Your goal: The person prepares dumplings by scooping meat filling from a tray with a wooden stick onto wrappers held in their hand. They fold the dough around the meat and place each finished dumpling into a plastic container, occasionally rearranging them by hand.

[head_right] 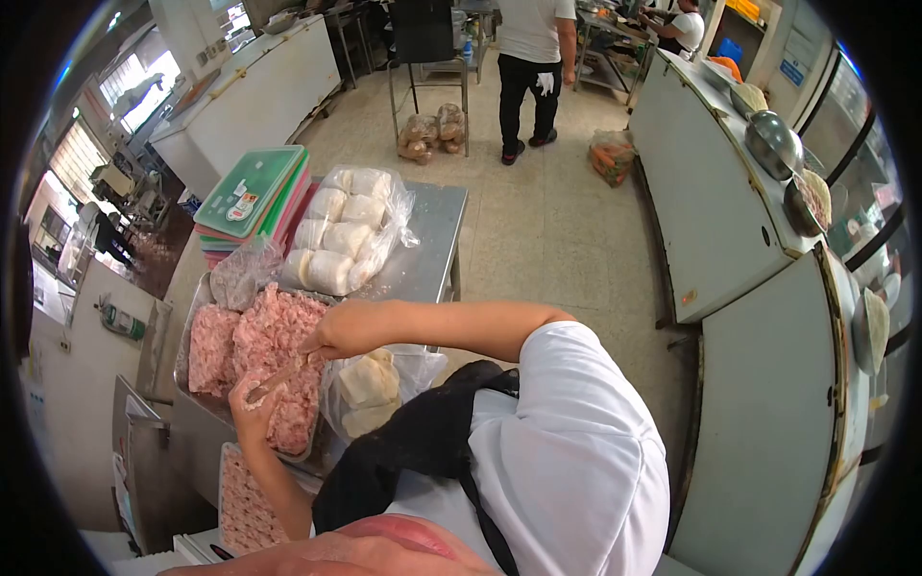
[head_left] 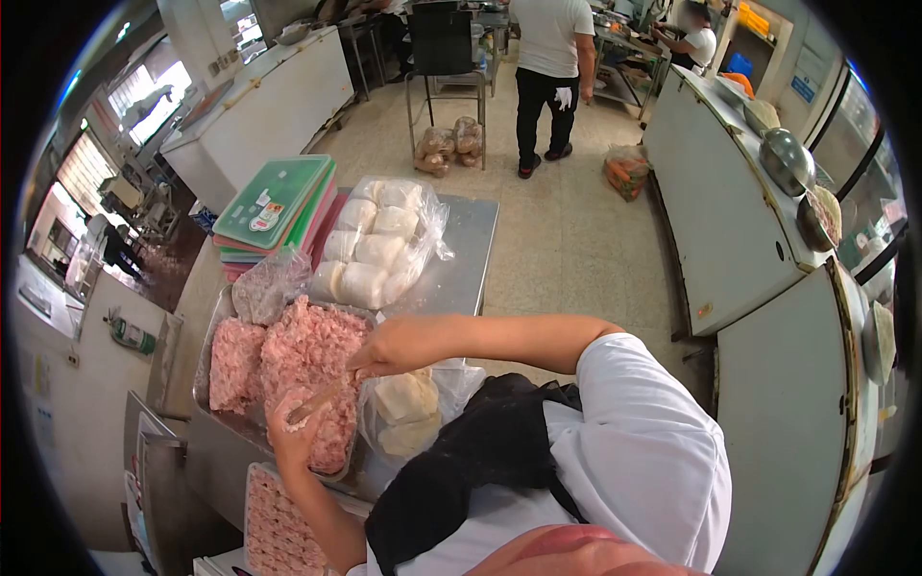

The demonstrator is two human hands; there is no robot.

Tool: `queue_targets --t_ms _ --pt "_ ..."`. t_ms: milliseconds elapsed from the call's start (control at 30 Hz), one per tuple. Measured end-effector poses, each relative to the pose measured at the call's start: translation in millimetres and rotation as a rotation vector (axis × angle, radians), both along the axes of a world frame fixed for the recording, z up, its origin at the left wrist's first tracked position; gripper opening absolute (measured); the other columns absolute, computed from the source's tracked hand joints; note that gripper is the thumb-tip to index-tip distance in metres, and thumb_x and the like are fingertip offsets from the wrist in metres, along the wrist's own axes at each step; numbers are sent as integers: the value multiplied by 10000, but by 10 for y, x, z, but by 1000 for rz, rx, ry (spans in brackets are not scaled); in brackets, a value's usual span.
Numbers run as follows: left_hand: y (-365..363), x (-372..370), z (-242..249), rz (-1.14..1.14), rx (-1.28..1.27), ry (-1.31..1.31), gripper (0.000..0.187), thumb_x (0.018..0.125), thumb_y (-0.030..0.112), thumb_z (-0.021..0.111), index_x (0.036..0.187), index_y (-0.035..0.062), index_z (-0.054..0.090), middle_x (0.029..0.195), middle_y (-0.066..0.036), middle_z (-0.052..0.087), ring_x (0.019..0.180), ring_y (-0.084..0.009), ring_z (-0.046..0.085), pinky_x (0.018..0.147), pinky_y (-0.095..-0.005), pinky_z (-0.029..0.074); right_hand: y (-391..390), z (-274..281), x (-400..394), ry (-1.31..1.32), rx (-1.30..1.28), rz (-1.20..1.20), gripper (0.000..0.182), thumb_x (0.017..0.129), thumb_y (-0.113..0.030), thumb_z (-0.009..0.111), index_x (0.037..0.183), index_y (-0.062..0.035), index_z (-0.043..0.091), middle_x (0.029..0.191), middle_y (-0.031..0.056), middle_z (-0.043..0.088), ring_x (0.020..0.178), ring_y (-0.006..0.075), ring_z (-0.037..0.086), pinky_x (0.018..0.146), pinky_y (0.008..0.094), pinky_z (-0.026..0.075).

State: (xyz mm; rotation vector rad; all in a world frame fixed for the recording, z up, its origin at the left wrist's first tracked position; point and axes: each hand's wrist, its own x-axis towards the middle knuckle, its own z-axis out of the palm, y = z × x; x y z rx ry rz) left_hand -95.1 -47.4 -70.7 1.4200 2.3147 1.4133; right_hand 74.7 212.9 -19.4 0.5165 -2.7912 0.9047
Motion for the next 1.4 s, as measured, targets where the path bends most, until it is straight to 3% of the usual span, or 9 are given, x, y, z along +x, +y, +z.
queue_targets --t_ms 200,300,400,500,600,700,833,1100,1400 --pt "139 93 14 165 59 -205 237 778 107 712 949 -34 629 843 -38 605 785 -115 549 701 -273 460 73 123 -19 227 283 -177 233 865 -267 584 1048 -138 649 722 109 609 671 319 629 543 449 480" --pt "61 -119 -254 185 30 -304 276 792 102 684 1030 -28 634 914 -54 623 842 -134 565 774 -274 460 -139 230 13 333 273 -168 292 891 -254 569 1159 -144 604 782 103 595 677 299 627 526 440 477" --pt "87 -2 53 112 -88 -483 371 791 79 671 1143 -17 603 1035 -78 624 936 -154 568 868 -290 447 -130 -416 -272 208 188 -162 288 896 -231 558 1176 -176 596 812 99 601 682 293 631 542 432 480" --pt "-13 0 -178 242 -16 -237 453 794 76 679 1220 -6 549 1137 -88 589 1024 -161 544 928 -315 425 243 -735 -333 -17 257 -258 257 887 -248 553 1123 -218 650 813 104 645 720 315 642 608 448 503" --pt "-125 115 145 98 36 -301 570 762 104 752 1255 -24 497 1267 -139 526 1204 -223 469 1045 -353 333 404 -720 -300 -171 224 -325 247 905 -284 548 1103 -200 670 831 129 663 786 329 644 679 458 500" --pt "36 413 555 192 128 47 485 753 64 757 1181 -23 546 1197 -123 574 1107 -201 531 979 -337 400 395 -312 -166 -140 -19 -281 260 928 -299 544 1110 -152 659 853 155 657 838 337 638 715 447 488" --pt "-52 347 427 154 25 -143 351 730 26 771 1033 -22 601 1023 -99 642 941 -173 598 854 -301 472 161 -59 -134 -36 -245 61 285 943 -304 543 1113 -99 644 871 168 653 854 338 629 738 427 477" --pt "-67 342 254 108 -7 66 318 698 85 807 928 -29 619 907 -116 653 879 -197 622 831 -324 486 -20 -4 35 -23 -107 -11 303 948 -304 551 1164 -108 635 906 158 648 845 350 624 734 416 487" --pt "-191 657 297 272 -22 -212 313 730 139 780 936 -29 614 915 -121 647 886 -206 607 829 -334 473 -146 163 20 -75 -84 62 289 897 -283 595 1116 -107 658 875 165 666 793 356 631 701 451 492"
